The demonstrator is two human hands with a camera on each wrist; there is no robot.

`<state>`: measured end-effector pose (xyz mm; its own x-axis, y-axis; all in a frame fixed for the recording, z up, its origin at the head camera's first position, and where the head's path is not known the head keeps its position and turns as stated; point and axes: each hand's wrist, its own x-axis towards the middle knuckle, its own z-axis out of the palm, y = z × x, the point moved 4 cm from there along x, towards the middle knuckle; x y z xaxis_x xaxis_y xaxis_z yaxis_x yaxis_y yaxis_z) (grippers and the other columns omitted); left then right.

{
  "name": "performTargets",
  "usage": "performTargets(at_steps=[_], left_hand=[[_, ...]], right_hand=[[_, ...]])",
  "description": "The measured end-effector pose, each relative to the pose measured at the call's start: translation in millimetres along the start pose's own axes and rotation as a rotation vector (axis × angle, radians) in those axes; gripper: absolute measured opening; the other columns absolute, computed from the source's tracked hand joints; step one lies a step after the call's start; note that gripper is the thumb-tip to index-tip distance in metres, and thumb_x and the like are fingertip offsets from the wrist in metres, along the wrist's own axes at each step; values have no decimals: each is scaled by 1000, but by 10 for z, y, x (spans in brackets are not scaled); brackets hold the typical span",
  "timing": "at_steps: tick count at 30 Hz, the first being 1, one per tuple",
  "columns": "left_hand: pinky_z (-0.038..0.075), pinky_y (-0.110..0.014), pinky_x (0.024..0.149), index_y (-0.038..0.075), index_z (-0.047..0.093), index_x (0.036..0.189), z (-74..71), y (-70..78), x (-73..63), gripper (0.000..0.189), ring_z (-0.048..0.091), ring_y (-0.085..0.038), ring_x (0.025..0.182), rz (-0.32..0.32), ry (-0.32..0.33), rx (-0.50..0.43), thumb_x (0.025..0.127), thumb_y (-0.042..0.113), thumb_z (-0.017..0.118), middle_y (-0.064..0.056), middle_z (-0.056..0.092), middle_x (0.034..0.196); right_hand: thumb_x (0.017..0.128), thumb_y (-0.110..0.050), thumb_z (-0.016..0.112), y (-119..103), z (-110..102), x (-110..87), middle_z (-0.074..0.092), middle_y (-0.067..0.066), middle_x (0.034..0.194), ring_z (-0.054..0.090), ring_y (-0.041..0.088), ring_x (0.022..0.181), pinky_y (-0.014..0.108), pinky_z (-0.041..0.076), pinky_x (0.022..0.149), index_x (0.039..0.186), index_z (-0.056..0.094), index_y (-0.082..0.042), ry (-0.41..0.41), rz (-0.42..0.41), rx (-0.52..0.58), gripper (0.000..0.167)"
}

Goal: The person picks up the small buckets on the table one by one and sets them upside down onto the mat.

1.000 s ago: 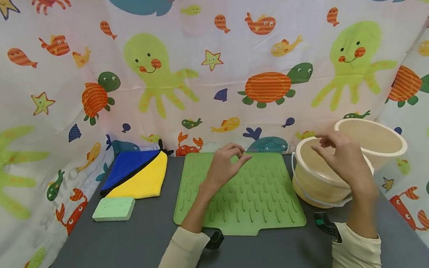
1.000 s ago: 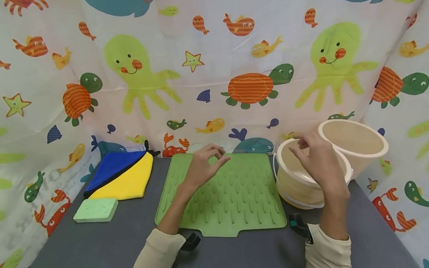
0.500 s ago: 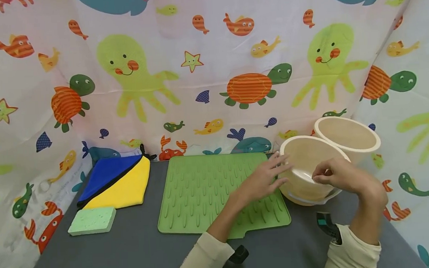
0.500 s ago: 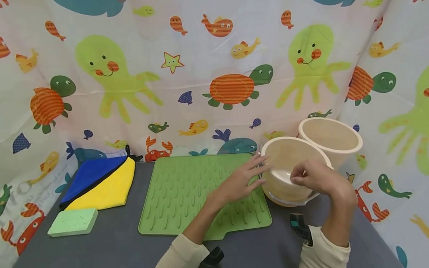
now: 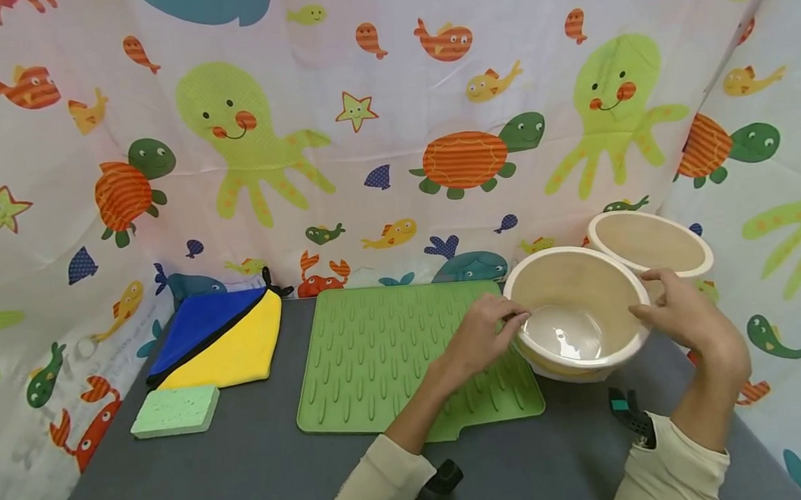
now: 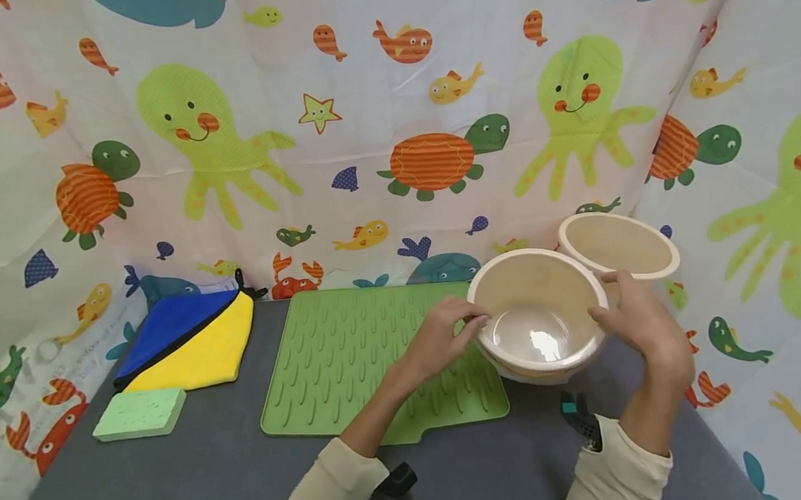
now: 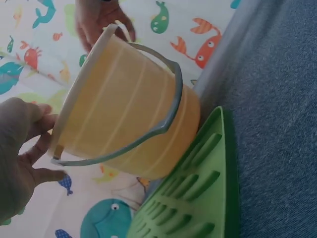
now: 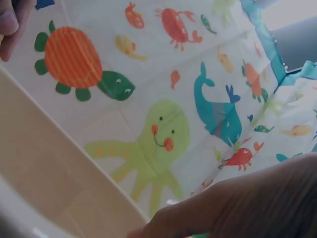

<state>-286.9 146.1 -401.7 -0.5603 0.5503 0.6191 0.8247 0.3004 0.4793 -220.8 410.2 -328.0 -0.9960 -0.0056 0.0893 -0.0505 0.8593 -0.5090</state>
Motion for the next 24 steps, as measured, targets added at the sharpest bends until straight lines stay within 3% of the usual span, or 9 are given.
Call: performTargets(at_steps=[3, 6, 8, 10, 14, 16, 21, 24], left_hand=[[58, -19, 82, 5, 75, 120, -11, -53, -18, 21, 67, -16, 96, -76, 103, -110, 100, 9, 69, -10, 74, 108], [60, -14, 82, 4, 69, 130, -26, -139, -53, 34, 68, -26, 112, -238, 196, -216, 97, 4, 72, -17, 62, 123], [60, -14, 81, 3, 65, 137, -41, -209, -75, 42, 69, -33, 118, -349, 221, -298, 95, 4, 74, -21, 59, 130], [61, -16, 79, 3, 63, 140, -62, -258, -84, 45, 72, -36, 116, -423, 202, -354, 96, 6, 74, -24, 66, 131], [62, -18, 76, 1, 63, 140, -162, -265, -67, 43, 79, -30, 102, -441, 152, -367, 99, 11, 72, -20, 78, 113], [62, -19, 74, 1, 63, 140, -249, -248, -54, 42, 78, -29, 101, -431, 154, -346, 100, 13, 71, -19, 79, 110], [60, -18, 70, 0, 64, 140, -484, -249, -40, 43, 75, -29, 101, -421, 175, -309, 102, 20, 70, -18, 78, 107], [59, -18, 68, -2, 64, 138, -592, -267, -64, 40, 73, -29, 98, -394, 163, -292, 104, 20, 66, -20, 75, 107]], right_hand=[[98, 3, 60, -2, 63, -5, 69, 21, 92, 63, 9, 72, 25, 55, 59, 130, 49, 19, -48, -84, 110, 38], [97, 5, 61, -30, 78, -18, 70, 1, 85, 64, 1, 69, 24, 58, 60, 125, 57, 15, -40, -149, 156, 30], [96, 3, 65, -65, 49, -30, 72, 0, 87, 64, -2, 72, 24, 57, 60, 127, 61, 11, -2, -182, 129, 32], [96, -1, 68, -104, 10, -42, 75, 6, 93, 63, -8, 76, 22, 56, 61, 131, 63, 9, 31, -196, 95, 37], [96, -9, 71, -186, -51, -61, 74, 29, 110, 56, -19, 85, 15, 53, 63, 133, 64, 9, 90, -206, 47, 42], [97, -10, 72, -225, -57, -60, 72, 32, 116, 56, -20, 87, 13, 53, 64, 135, 63, 8, 105, -207, 66, 43], [95, -11, 77, -342, -28, -26, 74, 22, 118, 59, -19, 89, 14, 56, 64, 135, 66, 3, 150, -225, 114, 44], [92, -7, 79, -445, 25, 15, 75, 1, 114, 62, -16, 90, 12, 56, 66, 131, 69, 1, 160, -293, 142, 42]])
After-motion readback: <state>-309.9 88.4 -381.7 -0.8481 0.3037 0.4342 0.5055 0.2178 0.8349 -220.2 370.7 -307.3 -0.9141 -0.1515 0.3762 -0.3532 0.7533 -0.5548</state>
